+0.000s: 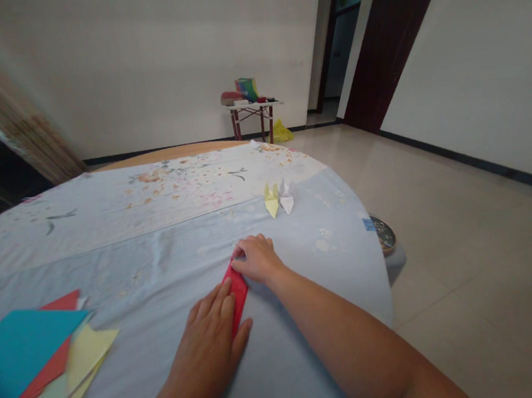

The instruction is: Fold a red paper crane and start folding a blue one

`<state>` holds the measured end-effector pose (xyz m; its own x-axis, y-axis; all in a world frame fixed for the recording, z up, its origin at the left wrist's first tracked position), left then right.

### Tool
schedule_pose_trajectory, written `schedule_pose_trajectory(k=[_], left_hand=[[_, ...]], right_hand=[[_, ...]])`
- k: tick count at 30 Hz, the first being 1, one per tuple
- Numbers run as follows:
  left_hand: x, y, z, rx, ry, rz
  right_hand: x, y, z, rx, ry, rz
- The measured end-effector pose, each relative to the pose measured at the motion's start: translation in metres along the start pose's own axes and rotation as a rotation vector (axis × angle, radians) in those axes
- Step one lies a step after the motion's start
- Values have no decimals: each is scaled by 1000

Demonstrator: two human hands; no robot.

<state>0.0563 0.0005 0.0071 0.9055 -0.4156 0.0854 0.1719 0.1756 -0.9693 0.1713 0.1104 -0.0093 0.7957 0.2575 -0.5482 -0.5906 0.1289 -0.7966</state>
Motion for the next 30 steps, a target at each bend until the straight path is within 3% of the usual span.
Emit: schedule_pose_trajectory(k=[9, 16, 22, 30], left_hand=[[1, -4, 1, -25, -17, -9], [1, -3, 3, -9, -14, 0], [2, -1, 3, -8, -17, 6], [3, 2, 0, 12, -20, 17]], right_hand=[[2, 0, 4, 37, 5, -24], [7, -8, 1, 40, -54, 103], [-4, -7, -8, 45, -136, -37], [-5, 2, -4, 14, -72, -121]])
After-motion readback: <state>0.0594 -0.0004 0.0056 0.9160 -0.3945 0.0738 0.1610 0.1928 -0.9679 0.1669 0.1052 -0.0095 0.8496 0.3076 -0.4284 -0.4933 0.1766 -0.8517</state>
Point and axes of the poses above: each hand's wrist, its own z-axis towards the middle knuckle, its own y-axis out of the palm, x = y × z, the point moved 3 cm from there along z, towards the middle knuckle, and after that the axes turned 8 degrees about x, right-handed, at the moved point
